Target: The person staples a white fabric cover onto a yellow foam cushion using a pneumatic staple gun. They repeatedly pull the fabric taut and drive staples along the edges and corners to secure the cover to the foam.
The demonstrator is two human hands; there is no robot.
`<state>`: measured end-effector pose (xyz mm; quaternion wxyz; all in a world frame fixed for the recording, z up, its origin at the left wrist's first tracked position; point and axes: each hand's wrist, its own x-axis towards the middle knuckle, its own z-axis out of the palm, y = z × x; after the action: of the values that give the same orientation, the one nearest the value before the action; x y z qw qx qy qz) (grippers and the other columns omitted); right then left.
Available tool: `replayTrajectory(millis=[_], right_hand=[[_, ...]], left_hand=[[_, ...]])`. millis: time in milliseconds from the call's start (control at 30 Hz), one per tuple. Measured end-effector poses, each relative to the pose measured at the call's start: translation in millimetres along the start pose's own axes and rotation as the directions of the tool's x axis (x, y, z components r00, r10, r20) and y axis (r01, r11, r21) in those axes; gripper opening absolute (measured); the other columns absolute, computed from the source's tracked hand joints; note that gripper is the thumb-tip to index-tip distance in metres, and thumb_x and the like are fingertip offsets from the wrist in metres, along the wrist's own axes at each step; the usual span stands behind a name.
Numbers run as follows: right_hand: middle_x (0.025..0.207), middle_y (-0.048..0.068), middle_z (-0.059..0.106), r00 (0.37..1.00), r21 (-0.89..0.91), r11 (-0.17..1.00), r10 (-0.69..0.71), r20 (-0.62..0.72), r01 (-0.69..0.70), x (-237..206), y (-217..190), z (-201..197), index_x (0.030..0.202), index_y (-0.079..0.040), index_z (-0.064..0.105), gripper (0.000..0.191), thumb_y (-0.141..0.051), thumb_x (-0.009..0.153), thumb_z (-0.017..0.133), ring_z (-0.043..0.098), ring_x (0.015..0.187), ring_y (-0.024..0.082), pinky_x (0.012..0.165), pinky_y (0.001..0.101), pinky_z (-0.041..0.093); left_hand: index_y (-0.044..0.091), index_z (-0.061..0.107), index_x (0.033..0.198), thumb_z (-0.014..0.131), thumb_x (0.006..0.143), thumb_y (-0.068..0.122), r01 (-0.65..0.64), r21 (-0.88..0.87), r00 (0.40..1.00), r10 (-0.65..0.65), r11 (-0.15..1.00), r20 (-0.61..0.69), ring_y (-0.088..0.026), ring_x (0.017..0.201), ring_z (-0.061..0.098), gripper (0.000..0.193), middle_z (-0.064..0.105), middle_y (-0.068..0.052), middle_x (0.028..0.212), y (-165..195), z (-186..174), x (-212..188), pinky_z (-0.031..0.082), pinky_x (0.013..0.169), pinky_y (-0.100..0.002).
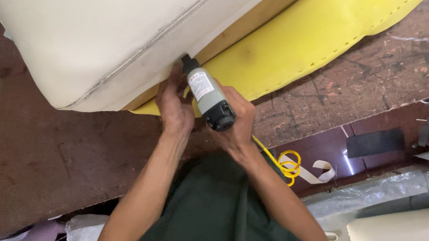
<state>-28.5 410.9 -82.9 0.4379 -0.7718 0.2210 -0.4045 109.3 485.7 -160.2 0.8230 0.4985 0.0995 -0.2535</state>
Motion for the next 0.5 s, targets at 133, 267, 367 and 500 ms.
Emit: replayTrajectory(millis=[133, 267, 367, 500], right_hand=[[0.100, 0.017, 0.073, 0.998, -0.013, 1.000, -0.019, 0.064, 0.020, -7, -5, 3, 0.128, 0.000, 0.068, 0.054, 0.000, 0.074, 0.075, 0.073, 0.091, 0.033, 0.080, 0.0373, 0.058], [0.102, 0.017, 0.073, 0.999, -0.012, 1.000, 0.013, 0.052, -0.013, -12, -10, 11, 0.127, -0.002, 0.069, 0.050, -0.001, 0.078, 0.077, 0.074, 0.091, 0.031, 0.079, 0.0364, 0.059], [0.102, 0.017, 0.073, 0.999, -0.016, 1.000, -0.012, 0.051, 0.012, -14, -12, 17, 0.127, -0.001, 0.069, 0.050, -0.001, 0.077, 0.078, 0.074, 0.091, 0.032, 0.080, 0.0369, 0.058], [0.101, 0.016, 0.072, 1.000, 0.017, 1.000, -0.010, 0.027, 0.009, -13, -12, 24, 0.125, 0.000, 0.069, 0.046, 0.001, 0.079, 0.078, 0.074, 0.091, 0.032, 0.080, 0.0363, 0.058]], left_hand=[[0.011, 0.069, 0.118, 0.077, 0.091, 0.026, -0.013, -0.063, 1.000, 0.014, 0.998, 0.010, -0.014, 0.094, 0.061, 0.032, 0.070, -0.001, 0.106, 11, -7, -10, 0.050, 0.084, -0.037], [0.012, 0.070, 0.115, 0.076, 0.090, 0.026, -0.036, 0.014, 0.999, 0.036, 0.999, -0.021, -0.013, 0.095, 0.064, 0.029, 0.072, 0.001, 0.103, 9, -16, -10, 0.049, 0.081, -0.035], [0.009, 0.073, 0.113, 0.076, 0.093, 0.025, -0.077, 0.042, 0.997, 0.077, 0.996, 0.002, -0.011, 0.093, 0.063, 0.025, 0.073, 0.001, 0.100, 4, -24, -6, 0.046, 0.078, -0.033], [0.009, 0.074, 0.112, 0.075, 0.094, 0.023, -0.090, 0.046, 0.996, 0.089, 0.995, 0.012, -0.009, 0.092, 0.063, 0.023, 0.073, 0.002, 0.098, -2, -32, 4, 0.045, 0.076, -0.032]])
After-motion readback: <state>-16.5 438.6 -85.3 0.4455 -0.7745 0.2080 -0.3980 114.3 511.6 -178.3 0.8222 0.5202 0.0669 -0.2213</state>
